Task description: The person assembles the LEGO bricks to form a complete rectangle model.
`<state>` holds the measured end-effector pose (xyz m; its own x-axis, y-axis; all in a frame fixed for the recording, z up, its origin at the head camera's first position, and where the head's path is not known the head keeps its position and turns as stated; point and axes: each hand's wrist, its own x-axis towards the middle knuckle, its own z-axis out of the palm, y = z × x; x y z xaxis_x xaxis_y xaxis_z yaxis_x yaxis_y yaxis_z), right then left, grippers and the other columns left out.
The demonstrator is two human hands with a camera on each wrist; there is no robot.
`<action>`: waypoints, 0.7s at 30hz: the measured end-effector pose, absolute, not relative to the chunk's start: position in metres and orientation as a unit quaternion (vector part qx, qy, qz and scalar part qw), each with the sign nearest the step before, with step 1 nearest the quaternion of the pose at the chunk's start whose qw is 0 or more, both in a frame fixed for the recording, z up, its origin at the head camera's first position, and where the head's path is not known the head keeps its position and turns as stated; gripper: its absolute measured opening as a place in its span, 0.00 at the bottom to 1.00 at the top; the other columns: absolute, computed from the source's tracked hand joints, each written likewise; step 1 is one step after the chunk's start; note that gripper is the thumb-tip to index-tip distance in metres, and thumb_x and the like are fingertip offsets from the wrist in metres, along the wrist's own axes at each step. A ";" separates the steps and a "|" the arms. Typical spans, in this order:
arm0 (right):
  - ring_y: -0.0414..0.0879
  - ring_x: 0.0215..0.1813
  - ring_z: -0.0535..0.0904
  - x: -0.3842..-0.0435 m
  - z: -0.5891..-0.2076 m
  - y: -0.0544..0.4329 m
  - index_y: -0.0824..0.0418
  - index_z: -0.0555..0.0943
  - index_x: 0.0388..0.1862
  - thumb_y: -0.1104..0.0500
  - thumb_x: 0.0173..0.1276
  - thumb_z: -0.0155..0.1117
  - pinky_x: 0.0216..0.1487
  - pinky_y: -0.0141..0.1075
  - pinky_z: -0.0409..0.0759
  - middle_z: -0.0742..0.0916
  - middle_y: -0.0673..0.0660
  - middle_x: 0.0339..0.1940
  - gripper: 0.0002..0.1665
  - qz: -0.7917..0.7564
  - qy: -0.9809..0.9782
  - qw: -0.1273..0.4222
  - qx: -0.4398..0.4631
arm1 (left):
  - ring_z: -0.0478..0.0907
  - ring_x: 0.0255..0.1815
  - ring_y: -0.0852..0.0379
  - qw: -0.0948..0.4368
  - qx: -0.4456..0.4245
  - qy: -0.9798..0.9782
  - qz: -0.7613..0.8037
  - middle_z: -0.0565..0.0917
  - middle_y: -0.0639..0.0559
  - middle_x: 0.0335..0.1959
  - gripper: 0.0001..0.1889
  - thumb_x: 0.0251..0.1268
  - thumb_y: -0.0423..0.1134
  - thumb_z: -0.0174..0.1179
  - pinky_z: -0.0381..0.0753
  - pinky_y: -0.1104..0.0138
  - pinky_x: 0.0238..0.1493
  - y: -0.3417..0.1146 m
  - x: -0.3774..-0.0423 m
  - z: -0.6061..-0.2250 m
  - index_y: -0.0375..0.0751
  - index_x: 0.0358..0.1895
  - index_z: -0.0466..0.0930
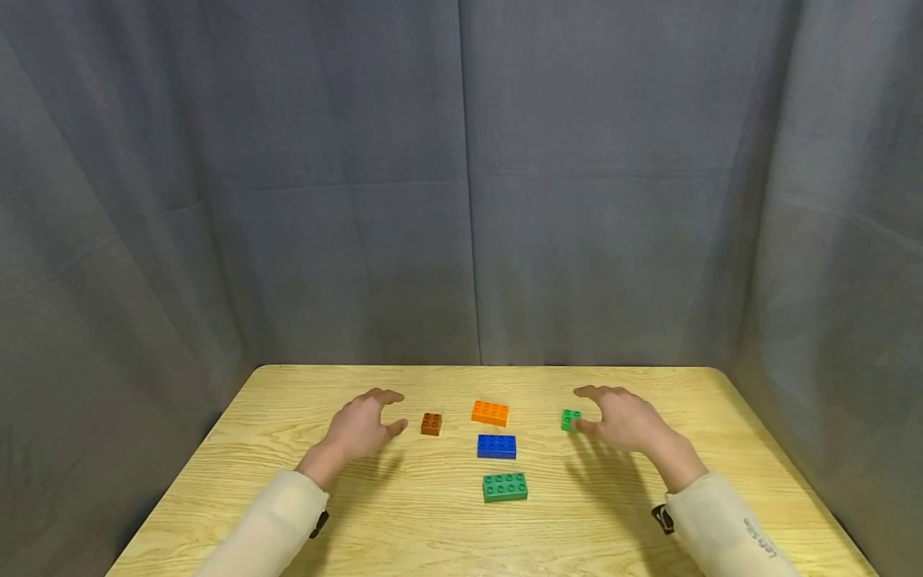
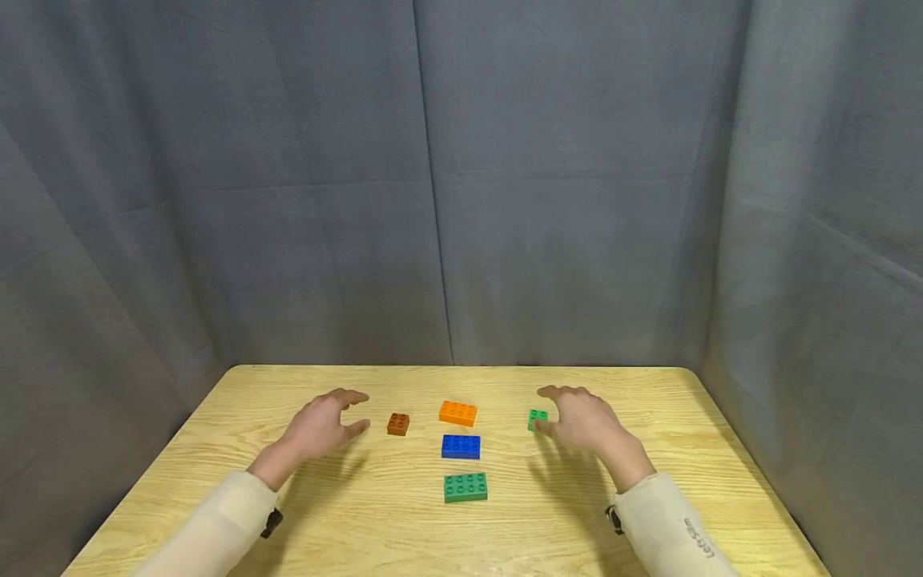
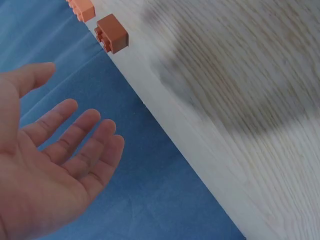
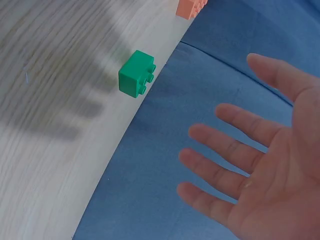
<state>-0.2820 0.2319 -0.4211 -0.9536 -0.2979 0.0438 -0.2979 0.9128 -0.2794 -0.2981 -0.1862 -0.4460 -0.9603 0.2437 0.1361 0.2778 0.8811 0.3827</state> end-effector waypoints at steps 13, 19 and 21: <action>0.66 0.61 0.79 -0.278 -0.422 0.226 0.58 0.73 0.71 0.44 0.69 0.66 0.56 0.62 0.78 0.81 0.65 0.66 0.36 0.154 -0.975 -0.011 0.157 | 0.82 0.55 0.44 0.043 -0.149 -0.960 -0.234 0.82 0.46 0.59 0.21 0.66 0.46 0.66 0.83 0.50 0.46 -0.174 -0.295 -0.449 0.47 0.61 0.81; 0.64 0.58 0.82 -0.276 -0.424 0.224 0.59 0.73 0.70 0.43 0.69 0.66 0.54 0.60 0.79 0.84 0.64 0.61 0.36 0.165 -0.973 -0.016 0.160 | 0.82 0.55 0.45 0.040 -0.151 -0.958 -0.241 0.83 0.47 0.59 0.20 0.65 0.45 0.67 0.83 0.51 0.47 -0.167 -0.295 -0.450 0.48 0.60 0.81; 0.63 0.57 0.82 -0.276 -0.425 0.224 0.59 0.74 0.69 0.44 0.68 0.67 0.54 0.59 0.79 0.84 0.64 0.61 0.35 0.164 -0.973 -0.014 0.164 | 0.82 0.55 0.44 0.036 -0.154 -0.957 -0.245 0.82 0.47 0.60 0.20 0.65 0.45 0.67 0.82 0.51 0.48 -0.166 -0.295 -0.450 0.47 0.60 0.81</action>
